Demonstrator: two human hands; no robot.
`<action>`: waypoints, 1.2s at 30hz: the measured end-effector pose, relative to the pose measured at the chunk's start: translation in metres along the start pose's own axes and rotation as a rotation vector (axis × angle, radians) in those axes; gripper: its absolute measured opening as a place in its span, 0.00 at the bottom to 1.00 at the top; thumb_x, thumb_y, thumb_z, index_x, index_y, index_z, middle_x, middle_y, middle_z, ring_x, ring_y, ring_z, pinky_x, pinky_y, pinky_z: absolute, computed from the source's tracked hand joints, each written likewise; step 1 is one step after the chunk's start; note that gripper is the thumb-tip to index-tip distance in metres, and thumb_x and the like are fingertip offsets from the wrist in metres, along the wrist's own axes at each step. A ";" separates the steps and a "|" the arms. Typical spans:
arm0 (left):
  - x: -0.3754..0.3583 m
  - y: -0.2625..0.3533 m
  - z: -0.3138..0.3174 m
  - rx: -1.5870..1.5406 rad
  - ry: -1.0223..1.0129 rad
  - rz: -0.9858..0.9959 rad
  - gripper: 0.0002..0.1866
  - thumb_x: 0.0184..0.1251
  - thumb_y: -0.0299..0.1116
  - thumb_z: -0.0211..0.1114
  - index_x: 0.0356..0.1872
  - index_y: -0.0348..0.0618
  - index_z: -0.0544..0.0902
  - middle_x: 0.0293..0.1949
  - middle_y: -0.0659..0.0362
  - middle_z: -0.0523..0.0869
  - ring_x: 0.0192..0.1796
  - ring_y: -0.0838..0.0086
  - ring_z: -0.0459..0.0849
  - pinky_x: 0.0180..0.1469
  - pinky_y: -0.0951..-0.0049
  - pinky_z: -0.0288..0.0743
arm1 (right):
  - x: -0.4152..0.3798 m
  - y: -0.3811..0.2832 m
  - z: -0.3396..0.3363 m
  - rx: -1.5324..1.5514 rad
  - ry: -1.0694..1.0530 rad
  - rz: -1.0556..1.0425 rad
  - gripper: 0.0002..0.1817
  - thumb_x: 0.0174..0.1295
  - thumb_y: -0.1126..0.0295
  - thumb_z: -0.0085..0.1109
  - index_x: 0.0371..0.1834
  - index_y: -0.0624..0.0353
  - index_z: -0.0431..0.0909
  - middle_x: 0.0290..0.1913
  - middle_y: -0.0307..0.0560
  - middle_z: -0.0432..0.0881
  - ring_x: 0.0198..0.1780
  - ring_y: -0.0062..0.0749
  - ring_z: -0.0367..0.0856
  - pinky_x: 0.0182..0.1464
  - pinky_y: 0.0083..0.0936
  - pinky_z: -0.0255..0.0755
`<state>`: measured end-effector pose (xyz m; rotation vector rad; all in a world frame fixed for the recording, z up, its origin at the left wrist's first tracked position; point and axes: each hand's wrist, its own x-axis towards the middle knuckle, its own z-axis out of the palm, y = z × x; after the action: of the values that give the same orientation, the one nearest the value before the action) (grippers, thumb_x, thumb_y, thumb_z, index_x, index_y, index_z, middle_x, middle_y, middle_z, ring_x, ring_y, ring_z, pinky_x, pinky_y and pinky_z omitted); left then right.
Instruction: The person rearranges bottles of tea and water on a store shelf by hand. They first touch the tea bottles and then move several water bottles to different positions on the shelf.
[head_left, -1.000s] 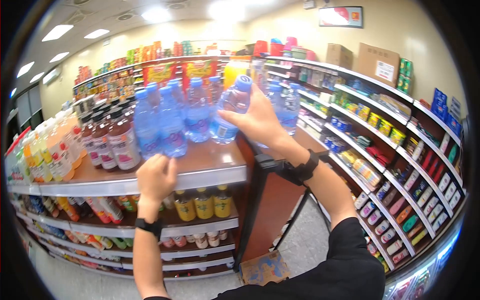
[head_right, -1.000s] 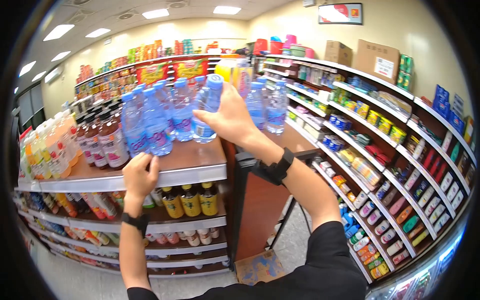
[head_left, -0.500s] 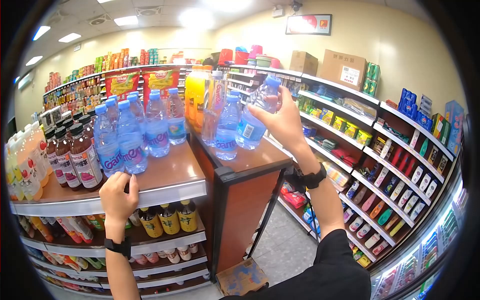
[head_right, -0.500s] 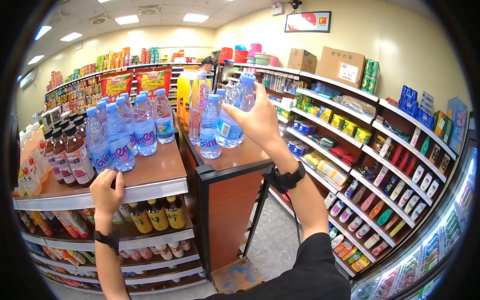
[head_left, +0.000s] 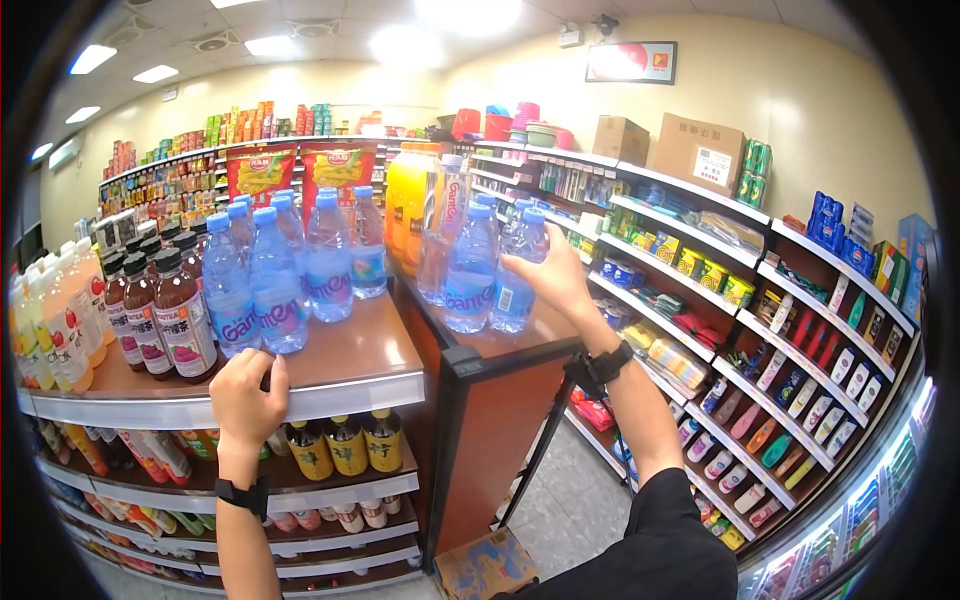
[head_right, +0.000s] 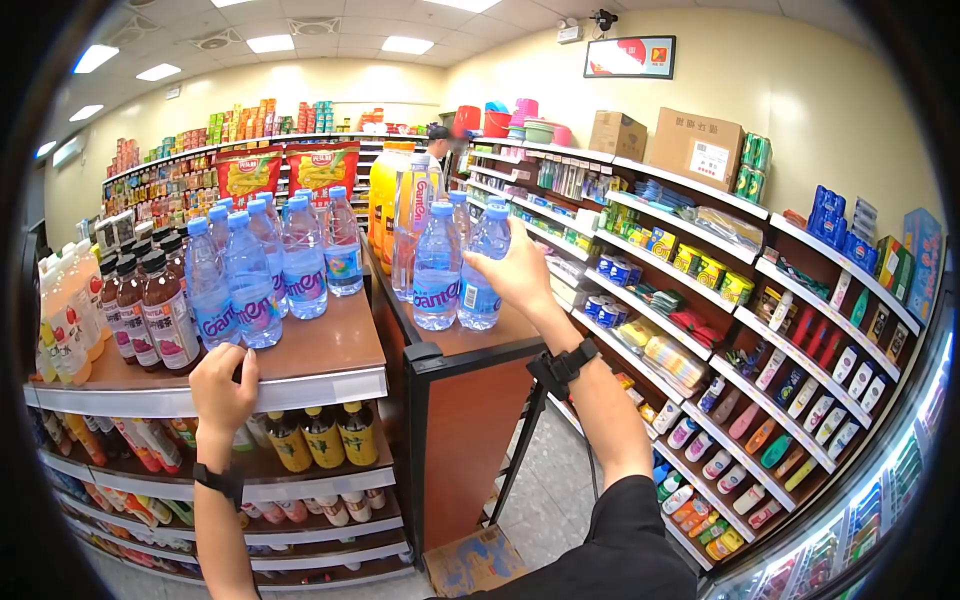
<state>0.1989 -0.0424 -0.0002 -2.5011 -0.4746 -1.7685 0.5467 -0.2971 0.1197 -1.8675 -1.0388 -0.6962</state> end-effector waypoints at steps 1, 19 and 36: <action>0.000 -0.001 0.000 0.000 -0.009 -0.004 0.11 0.65 0.30 0.67 0.24 0.39 0.78 0.26 0.53 0.80 0.31 0.55 0.81 0.33 0.59 0.73 | -0.001 -0.001 0.000 0.000 0.000 0.000 0.52 0.51 0.53 0.80 0.74 0.71 0.65 0.59 0.67 0.85 0.61 0.51 0.86 0.65 0.37 0.77; 0.002 0.004 -0.001 -0.001 -0.023 0.012 0.09 0.67 0.29 0.66 0.27 0.39 0.80 0.27 0.54 0.81 0.31 0.55 0.82 0.34 0.60 0.74 | -0.019 0.018 0.015 0.105 -0.076 0.016 0.51 0.61 0.55 0.74 0.80 0.68 0.54 0.70 0.67 0.75 0.71 0.54 0.75 0.72 0.41 0.69; 0.001 0.002 0.001 -0.005 -0.006 0.027 0.09 0.66 0.30 0.66 0.26 0.40 0.80 0.26 0.54 0.80 0.30 0.56 0.81 0.33 0.59 0.73 | -0.028 0.053 0.030 0.174 -0.291 0.091 0.48 0.62 0.60 0.75 0.79 0.63 0.56 0.57 0.61 0.85 0.54 0.43 0.87 0.58 0.36 0.79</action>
<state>0.2007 -0.0435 0.0007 -2.5045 -0.4356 -1.7555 0.5804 -0.2960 0.0619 -1.8844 -1.1491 -0.2760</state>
